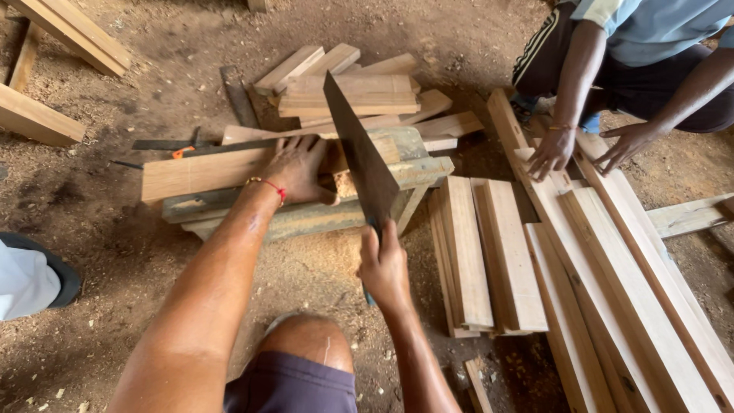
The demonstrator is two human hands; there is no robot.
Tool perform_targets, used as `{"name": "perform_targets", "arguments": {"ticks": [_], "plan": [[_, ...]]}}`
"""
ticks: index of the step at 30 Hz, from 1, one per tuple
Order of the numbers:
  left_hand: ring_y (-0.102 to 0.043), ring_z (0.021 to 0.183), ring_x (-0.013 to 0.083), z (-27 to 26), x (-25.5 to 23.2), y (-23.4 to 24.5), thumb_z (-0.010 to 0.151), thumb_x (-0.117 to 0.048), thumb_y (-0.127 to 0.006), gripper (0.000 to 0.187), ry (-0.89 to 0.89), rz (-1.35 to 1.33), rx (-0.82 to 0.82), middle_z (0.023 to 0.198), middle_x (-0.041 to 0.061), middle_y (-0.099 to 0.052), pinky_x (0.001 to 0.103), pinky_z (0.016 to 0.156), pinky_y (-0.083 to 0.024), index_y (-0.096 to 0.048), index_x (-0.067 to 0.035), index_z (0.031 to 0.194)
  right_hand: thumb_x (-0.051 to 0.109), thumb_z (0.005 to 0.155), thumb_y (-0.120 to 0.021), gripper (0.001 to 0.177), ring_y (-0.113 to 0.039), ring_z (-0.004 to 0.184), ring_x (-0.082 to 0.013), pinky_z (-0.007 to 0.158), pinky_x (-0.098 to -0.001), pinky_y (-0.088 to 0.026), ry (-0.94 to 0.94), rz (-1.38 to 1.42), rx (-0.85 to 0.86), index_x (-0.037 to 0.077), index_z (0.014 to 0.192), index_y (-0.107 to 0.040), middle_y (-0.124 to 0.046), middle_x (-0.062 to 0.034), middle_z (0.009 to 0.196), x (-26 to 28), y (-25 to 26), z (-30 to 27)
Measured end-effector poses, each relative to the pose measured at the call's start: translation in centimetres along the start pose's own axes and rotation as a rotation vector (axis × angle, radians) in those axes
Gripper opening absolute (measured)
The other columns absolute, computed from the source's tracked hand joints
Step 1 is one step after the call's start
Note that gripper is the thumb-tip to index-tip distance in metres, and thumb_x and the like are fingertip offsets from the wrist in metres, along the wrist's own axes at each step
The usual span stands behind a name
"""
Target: The person saws into a wooden plank using a hand saw while holding it steady on a low workbench by hand. They repeat the sawing action on several different wooden planks, moving them aside one at a time.
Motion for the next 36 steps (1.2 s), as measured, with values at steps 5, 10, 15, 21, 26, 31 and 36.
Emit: {"name": "perform_targets", "arguments": {"ticks": [5,10,15,21,26,31,36], "plan": [[-0.019,0.152,0.0465,-0.4,-0.5,1.4,0.055,-0.073,-0.09,0.134,0.02,-0.058,0.096,0.162,0.026,-0.026,0.064,0.125,-0.009,-0.028,-0.012,0.156,0.03,0.102,-0.056,0.044,-0.052,0.039,-0.0096,0.036,-0.0274,-0.041,-0.149,0.093,-0.123,-0.009,0.121,-0.062,-0.058,-0.0051,0.05,-8.0,4.2,-13.4],[-0.02,0.153,0.0446,-0.7,-0.6,1.2,0.049,-0.064,-0.092,0.131,0.029,-0.099,0.079,0.162,0.021,-0.029,0.064,0.125,-0.008,-0.031,-0.018,0.154,0.017,0.088,-0.06,0.053,-0.043,0.036,-0.0126,0.033,-0.0313,-0.035,-0.267,0.298,-0.289,0.014,0.14,-0.056,-0.052,-0.0041,0.048,-8.9,4.4,-16.3],[-0.02,0.149,0.0473,0.4,-0.5,-0.2,0.049,-0.074,-0.093,0.142,-0.021,-0.048,-0.004,0.159,0.027,-0.027,0.062,0.123,-0.009,-0.026,-0.006,0.153,0.036,0.102,-0.039,0.056,-0.051,0.035,-0.0119,0.025,-0.0303,-0.045,-0.037,-0.055,-0.013,-0.004,0.141,-0.037,-0.057,-0.0055,0.054,-2.0,1.3,-3.9],[-0.021,0.151,0.0459,-0.5,-0.2,0.8,0.05,-0.07,-0.092,0.138,-0.009,-0.026,-0.004,0.16,0.025,-0.029,0.062,0.124,-0.01,-0.028,-0.008,0.155,0.036,0.103,-0.038,0.054,-0.051,0.036,-0.0108,0.026,-0.0289,-0.048,0.086,0.02,-0.014,-0.005,0.139,-0.041,-0.059,-0.0048,0.057,-2.5,0.0,-1.7],[-0.023,0.151,0.0447,-0.8,-1.0,1.2,0.051,-0.068,-0.091,0.131,0.0,-0.092,0.043,0.161,0.022,-0.032,0.062,0.125,-0.01,-0.031,-0.015,0.154,0.031,0.1,-0.052,0.038,-0.054,0.042,-0.0133,0.036,-0.0305,-0.043,-0.299,0.429,-0.304,-0.003,0.114,-0.062,-0.061,-0.0091,0.056,-15.5,3.1,-16.6],[-0.023,0.153,0.0458,-0.5,-0.8,0.8,0.052,-0.067,-0.091,0.129,0.034,-0.091,0.081,0.161,0.024,-0.032,0.064,0.127,-0.008,-0.033,-0.018,0.156,0.026,0.096,-0.057,0.035,-0.053,0.04,-0.0135,0.035,-0.0307,-0.042,-0.279,0.21,-0.282,-0.001,0.116,-0.066,-0.06,-0.0085,0.053,-13.3,3.6,-16.4],[-0.012,0.151,0.0497,0.2,-0.1,-0.1,0.051,-0.075,-0.092,0.146,0.014,-0.036,0.038,0.162,0.03,-0.019,0.063,0.122,-0.005,-0.019,-0.005,0.157,0.035,0.101,-0.037,0.056,-0.054,0.035,-0.0106,0.026,-0.0287,-0.05,0.022,-0.003,-0.001,-0.005,0.14,-0.038,-0.058,-0.0038,0.055,-1.4,0.6,-1.6]]}}
Point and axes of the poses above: each hand's wrist, its own z-axis towards the middle knuckle, its own y-axis out of the back of the hand, x = y × z, the point moved 1 cm from there along z, towards the middle knuckle
